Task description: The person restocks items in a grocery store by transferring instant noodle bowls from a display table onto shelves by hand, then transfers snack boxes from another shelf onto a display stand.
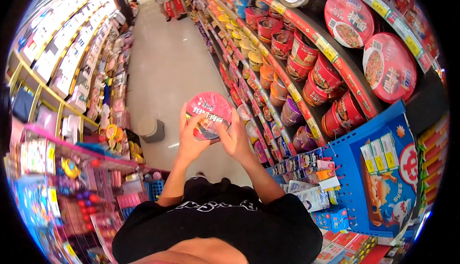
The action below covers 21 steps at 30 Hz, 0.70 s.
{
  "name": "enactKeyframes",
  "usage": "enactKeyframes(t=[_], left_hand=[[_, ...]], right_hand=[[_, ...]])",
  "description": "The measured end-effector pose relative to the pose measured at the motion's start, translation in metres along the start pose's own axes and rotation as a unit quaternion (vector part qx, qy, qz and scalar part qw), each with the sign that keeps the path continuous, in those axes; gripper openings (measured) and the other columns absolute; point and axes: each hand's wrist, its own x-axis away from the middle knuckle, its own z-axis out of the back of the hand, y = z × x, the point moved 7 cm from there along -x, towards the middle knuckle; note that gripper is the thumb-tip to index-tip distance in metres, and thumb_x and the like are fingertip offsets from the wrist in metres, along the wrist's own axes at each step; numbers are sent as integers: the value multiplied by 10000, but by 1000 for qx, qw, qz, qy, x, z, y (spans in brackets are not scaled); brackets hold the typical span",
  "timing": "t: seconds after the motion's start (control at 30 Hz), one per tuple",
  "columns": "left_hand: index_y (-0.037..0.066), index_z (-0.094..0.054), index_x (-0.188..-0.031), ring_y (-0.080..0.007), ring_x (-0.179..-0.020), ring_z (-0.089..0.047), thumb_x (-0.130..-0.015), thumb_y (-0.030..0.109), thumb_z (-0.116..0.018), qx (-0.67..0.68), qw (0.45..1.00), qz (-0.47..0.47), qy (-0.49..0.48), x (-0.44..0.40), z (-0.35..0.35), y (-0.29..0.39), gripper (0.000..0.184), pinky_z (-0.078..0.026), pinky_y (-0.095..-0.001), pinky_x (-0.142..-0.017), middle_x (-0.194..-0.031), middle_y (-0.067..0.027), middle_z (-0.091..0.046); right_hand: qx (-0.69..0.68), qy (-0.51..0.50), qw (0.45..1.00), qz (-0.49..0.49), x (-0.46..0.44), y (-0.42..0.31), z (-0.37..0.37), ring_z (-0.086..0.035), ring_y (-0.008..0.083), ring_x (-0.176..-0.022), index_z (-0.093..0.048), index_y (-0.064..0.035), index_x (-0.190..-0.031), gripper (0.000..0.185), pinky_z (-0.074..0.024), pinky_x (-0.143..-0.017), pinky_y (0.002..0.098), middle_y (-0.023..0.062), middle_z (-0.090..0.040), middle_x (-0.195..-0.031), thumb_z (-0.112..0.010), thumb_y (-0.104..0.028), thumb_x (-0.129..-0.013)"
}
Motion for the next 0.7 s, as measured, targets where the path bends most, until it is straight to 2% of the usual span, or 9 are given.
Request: enactKeyframes(t=[0.03,0.13,0.2,0.23,0.37,0.43,0.53,0.63,0.7], left_hand=[[132,-661,-1278,-421,-1431,-436,-558,146,-991,-2,1000,-18,-6,-17,-11,-5,792,-464,-484,-1116,-1631,-273,-241],[124,-623,-1309,-420,-1442,-420,-568,169,-1000,31,997,-65,-21,-75,-49,-24,833,-448,-477,-1126,-1631,-272,-250],[101,-587,-1331,-408,-1479,-374,-571,183,-1007,95,991,-90,-31,-121,-72,-36,872,-405,-485,-1163,-1649,-268,-235],[86,-439,-1442,-366,-1471,-384,-593,150,-1003,92,985,-142,-31,-146,-81,-35,1021,-399,-472,-1168,-1611,-228,-294],[96,-217,-1511,-274,-1388,-441,-612,18,-975,338,930,-120,-81,-238,-140,-55,1178,-444,-435,-1136,-1464,-142,-357],[96,-227,-1482,-278,-1389,-438,-629,-3,-960,392,904,-139,-103,-284,-168,-64,1129,-451,-430,-1130,-1465,-155,-354],[97,-278,-1334,-279,-1403,-430,-644,-44,-938,466,862,-145,-135,-341,-201,-59,965,-457,-425,-1129,-1462,-177,-348],[110,-319,-1158,-273,-1421,-420,-648,-61,-933,526,817,-143,-188,-384,-242,-56,816,-431,-417,-1154,-1506,-191,-314],[99,-326,-1160,-303,-1412,-433,-666,-14,-945,517,819,-134,-211,-406,-272,-57,800,-404,-441,-1164,-1532,-232,-317]], right_hand=[[32,30,999,5,-14,5,7,-607,235,-1207,-423,73,-1475,546,-446,-1063,367,191,-622,-1317,-607,-107,-993],[79,94,992,4,-51,39,32,-569,372,-1287,-372,97,-1503,652,-407,-1119,434,268,-546,-1419,-650,-174,-978],[43,125,990,-45,-83,59,48,-542,364,-1316,-373,79,-1511,675,-390,-1133,439,259,-526,-1434,-682,-170,-965],[31,157,987,-35,-101,54,56,-533,359,-1325,-380,75,-1506,673,-384,-1136,439,255,-527,-1428,-690,-167,-960],[94,277,956,-5,-167,64,91,-504,301,-1312,-467,49,-1438,595,-378,-1120,419,215,-546,-1379,-720,-155,-940],[194,337,921,22,-195,65,103,-495,268,-1288,-507,31,-1414,547,-378,-1110,405,188,-527,-1387,-722,-142,-942],[117,418,901,-11,-229,93,124,-523,242,-1246,-500,28,-1418,536,-403,-1090,399,174,-500,-1407,-715,-127,-952],[25,461,887,-8,-255,116,136,-545,222,-1258,-374,32,-1506,657,-450,-1084,382,168,-477,-1434,-711,-76,-951],[11,484,875,-6,-262,123,143,-503,245,-1345,-300,37,-1540,745,-459,-1100,387,186,-430,-1509,-727,-60,-938]])
